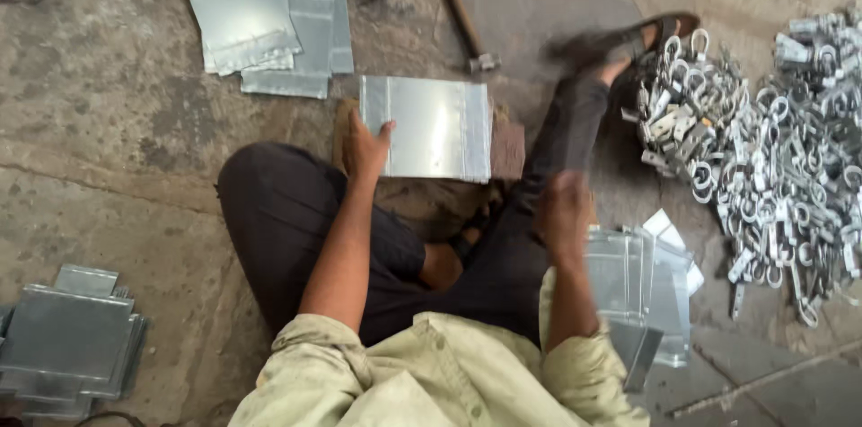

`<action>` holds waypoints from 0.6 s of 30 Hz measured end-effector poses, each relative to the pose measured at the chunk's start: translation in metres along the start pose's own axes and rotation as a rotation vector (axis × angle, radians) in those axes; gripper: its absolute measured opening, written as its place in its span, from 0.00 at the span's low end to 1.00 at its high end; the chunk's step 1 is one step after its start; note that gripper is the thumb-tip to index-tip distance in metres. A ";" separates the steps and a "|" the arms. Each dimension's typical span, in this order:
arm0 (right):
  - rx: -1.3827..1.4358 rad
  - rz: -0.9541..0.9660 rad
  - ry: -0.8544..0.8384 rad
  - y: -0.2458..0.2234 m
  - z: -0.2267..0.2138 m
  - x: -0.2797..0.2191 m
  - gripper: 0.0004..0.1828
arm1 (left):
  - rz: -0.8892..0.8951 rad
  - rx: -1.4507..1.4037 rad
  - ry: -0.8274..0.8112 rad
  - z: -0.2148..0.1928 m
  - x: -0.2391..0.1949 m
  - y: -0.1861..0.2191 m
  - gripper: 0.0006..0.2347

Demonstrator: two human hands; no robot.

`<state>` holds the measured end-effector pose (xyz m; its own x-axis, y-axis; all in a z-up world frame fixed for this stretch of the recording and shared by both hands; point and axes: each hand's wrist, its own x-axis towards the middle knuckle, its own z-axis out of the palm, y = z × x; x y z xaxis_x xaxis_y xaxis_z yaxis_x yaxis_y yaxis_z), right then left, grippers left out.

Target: The person uses a hammer to bend the edges of metal sheets on a concrete floor, then stacks several sheets together.

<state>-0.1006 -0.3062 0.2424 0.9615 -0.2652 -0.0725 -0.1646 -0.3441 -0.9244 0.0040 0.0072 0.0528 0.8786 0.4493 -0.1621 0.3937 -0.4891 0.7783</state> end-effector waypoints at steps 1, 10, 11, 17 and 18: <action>0.149 -0.070 0.013 -0.015 -0.011 -0.010 0.21 | 0.016 -0.001 0.017 0.002 -0.001 0.000 0.39; 0.005 -0.328 -0.054 0.090 0.043 0.013 0.19 | -0.029 -0.025 -0.075 -0.020 -0.007 0.022 0.37; -0.231 -0.273 -0.103 0.098 0.051 0.008 0.19 | -0.033 -0.004 -0.063 -0.023 -0.007 0.022 0.37; -0.100 -0.022 -0.029 0.013 0.031 -0.011 0.18 | -0.119 0.036 -0.107 -0.026 -0.011 0.027 0.38; -0.042 -0.112 0.008 0.005 0.026 -0.012 0.18 | -0.110 0.039 -0.091 -0.024 -0.009 0.029 0.38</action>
<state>-0.1073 -0.2812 0.2284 0.9727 -0.2296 0.0337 -0.0651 -0.4093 -0.9101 0.0010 0.0071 0.0921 0.8495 0.4331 -0.3012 0.4979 -0.4696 0.7291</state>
